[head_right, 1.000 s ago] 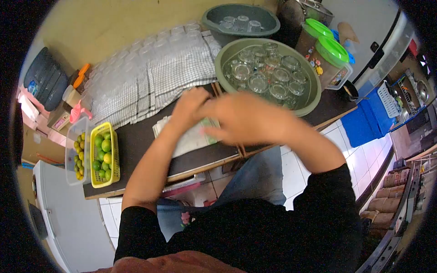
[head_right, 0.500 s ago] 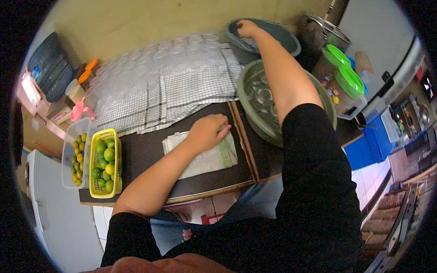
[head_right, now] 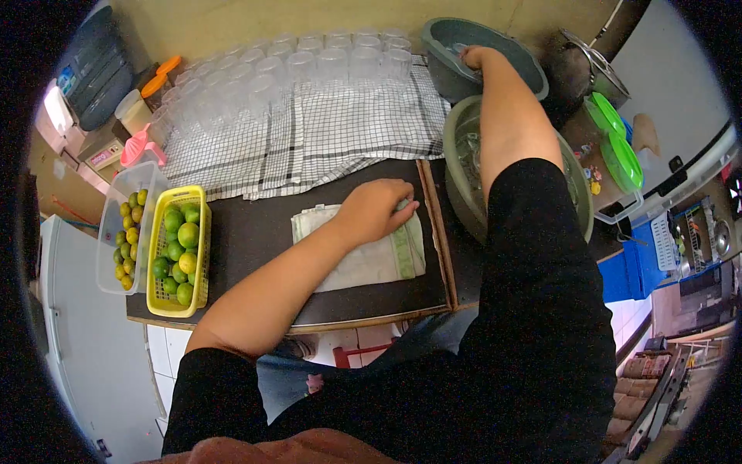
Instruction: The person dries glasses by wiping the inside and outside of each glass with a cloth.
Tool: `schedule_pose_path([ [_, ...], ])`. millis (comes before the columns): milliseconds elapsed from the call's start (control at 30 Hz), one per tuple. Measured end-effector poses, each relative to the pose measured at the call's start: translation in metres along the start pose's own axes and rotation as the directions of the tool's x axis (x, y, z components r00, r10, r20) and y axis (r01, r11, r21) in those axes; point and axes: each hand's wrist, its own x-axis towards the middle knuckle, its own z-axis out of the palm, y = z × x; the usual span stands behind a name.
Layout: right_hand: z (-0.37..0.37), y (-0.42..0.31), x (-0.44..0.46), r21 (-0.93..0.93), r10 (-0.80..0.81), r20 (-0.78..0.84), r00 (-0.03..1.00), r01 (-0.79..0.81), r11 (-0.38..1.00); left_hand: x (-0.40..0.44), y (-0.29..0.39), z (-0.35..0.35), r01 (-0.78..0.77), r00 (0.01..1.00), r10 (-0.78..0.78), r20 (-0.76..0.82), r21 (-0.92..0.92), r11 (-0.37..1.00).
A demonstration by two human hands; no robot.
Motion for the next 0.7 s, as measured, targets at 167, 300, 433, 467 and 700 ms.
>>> schedule_pose_path([
  [167, -0.045, -0.053, -0.123, 0.099, 0.062, -0.447, 0.892, -0.019, 0.995, 0.0, 0.001, -0.003, 0.059, 0.998, -0.06, -0.012, -0.055, 0.997],
  [300, -0.074, -0.098, -0.213, 0.431, -0.077, -0.447, 0.891, 0.29, 0.855, 0.001, 0.012, -0.015, 0.159, 0.969, -0.207, -0.133, -0.303, 0.94],
  [433, -0.025, -0.149, -0.308, 0.929, -0.346, -0.179, 0.921, 0.274, 0.25, -0.002, 0.005, -0.026, 0.022, 0.889, -0.203, -0.41, -0.404, 0.914],
  [467, 0.009, -0.177, -0.347, 0.973, -0.435, -0.108, 0.894, 0.184, 0.138, 0.0, -0.003, -0.029, -0.065, 0.867, -0.189, -0.461, -0.481, 0.874],
  [700, 0.247, -0.242, -0.393, 0.931, -0.293, -0.269, 0.918, 0.326, 0.167, -0.005, 0.0, -0.113, 0.225, 0.944, -0.274, 0.185, -0.967, 0.123],
])
